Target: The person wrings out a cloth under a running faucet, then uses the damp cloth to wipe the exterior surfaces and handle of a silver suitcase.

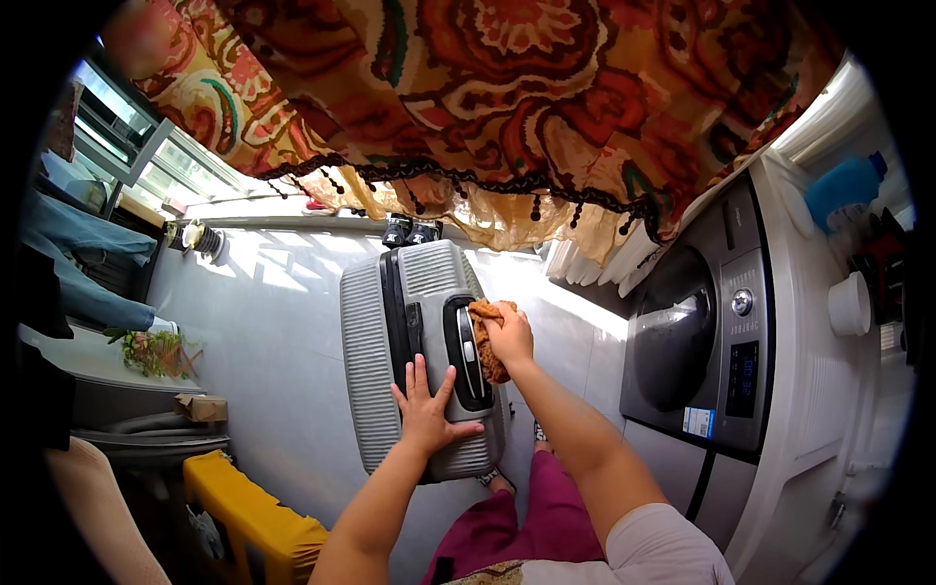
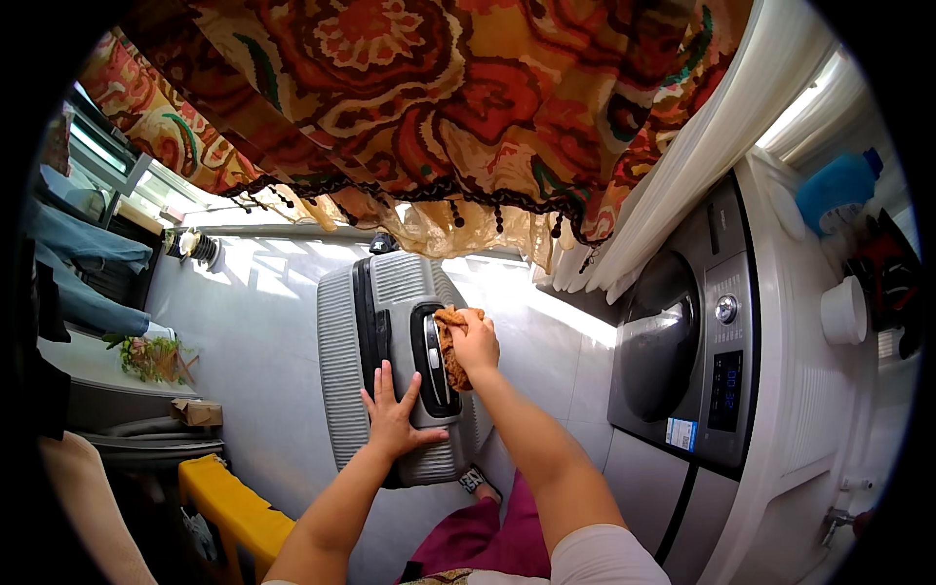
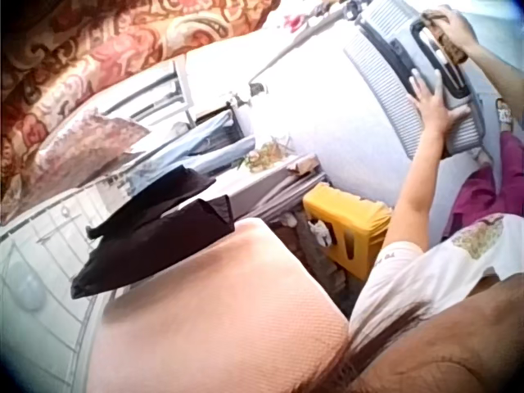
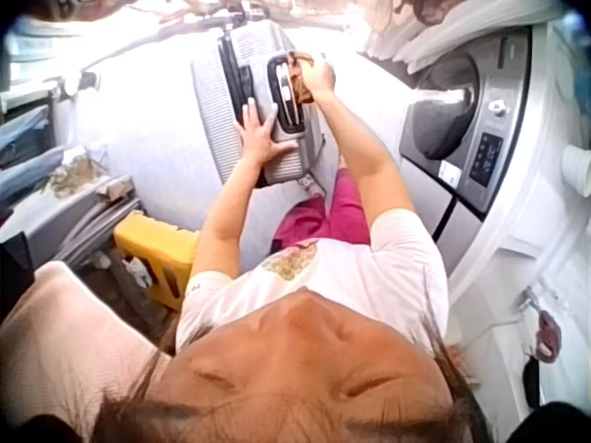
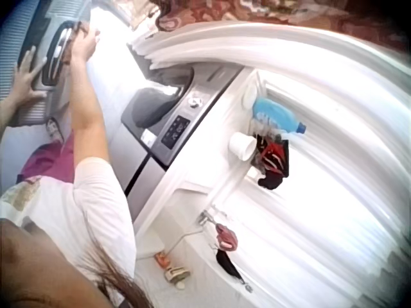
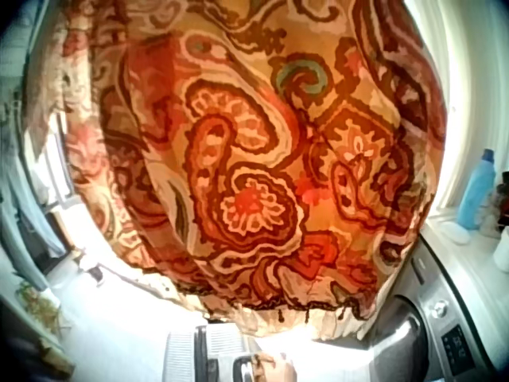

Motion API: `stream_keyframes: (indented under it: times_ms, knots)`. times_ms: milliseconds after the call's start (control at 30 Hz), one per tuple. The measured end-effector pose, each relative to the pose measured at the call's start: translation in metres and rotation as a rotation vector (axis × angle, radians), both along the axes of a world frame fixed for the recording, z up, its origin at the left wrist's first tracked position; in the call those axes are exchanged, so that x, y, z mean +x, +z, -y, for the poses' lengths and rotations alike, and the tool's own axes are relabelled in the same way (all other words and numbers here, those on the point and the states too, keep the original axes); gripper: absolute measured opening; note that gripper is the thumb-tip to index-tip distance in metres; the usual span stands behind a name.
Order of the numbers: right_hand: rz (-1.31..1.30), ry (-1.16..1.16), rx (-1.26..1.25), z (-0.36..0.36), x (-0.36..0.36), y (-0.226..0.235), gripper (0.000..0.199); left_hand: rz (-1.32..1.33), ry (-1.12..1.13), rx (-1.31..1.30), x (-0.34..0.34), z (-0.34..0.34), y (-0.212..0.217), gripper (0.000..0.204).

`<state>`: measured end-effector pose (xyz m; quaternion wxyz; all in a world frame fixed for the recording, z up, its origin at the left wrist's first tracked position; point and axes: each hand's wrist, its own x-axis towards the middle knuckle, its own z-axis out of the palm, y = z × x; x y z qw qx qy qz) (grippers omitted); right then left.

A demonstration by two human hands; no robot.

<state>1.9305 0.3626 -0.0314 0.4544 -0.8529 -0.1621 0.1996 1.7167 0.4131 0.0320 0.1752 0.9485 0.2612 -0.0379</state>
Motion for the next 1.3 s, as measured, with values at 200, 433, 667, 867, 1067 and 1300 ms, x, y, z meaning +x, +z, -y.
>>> stream_keyframes:
  times_ms: [200,433,667,867,1067,1300]
  knots:
    - [0.198,0.271,0.01,-0.06,0.033,0.11,0.039,-0.019,0.008,-0.016,-0.004,-0.001,0.008,0.116]
    - [0.553,0.492,-0.35,-0.111,0.041,0.062,0.036,0.066,-0.055,-0.033,0.006,0.017,0.001,0.111]
    - [0.466,0.1,-0.248,-0.025,0.041,0.053,0.032,0.029,-0.204,-0.06,-0.003,0.004,0.005,0.1]
    - [0.404,0.095,-0.204,0.012,0.045,0.065,0.032,-0.007,-0.188,0.083,0.006,-0.02,0.016,0.104]
    - [0.487,0.203,-0.32,0.028,0.032,0.066,0.035,0.041,0.123,0.053,0.039,-0.012,0.024,0.12]
    - [0.442,0.511,-0.523,0.058,0.024,0.094,0.031,0.092,0.044,0.113,0.031,-0.031,0.009,0.111]
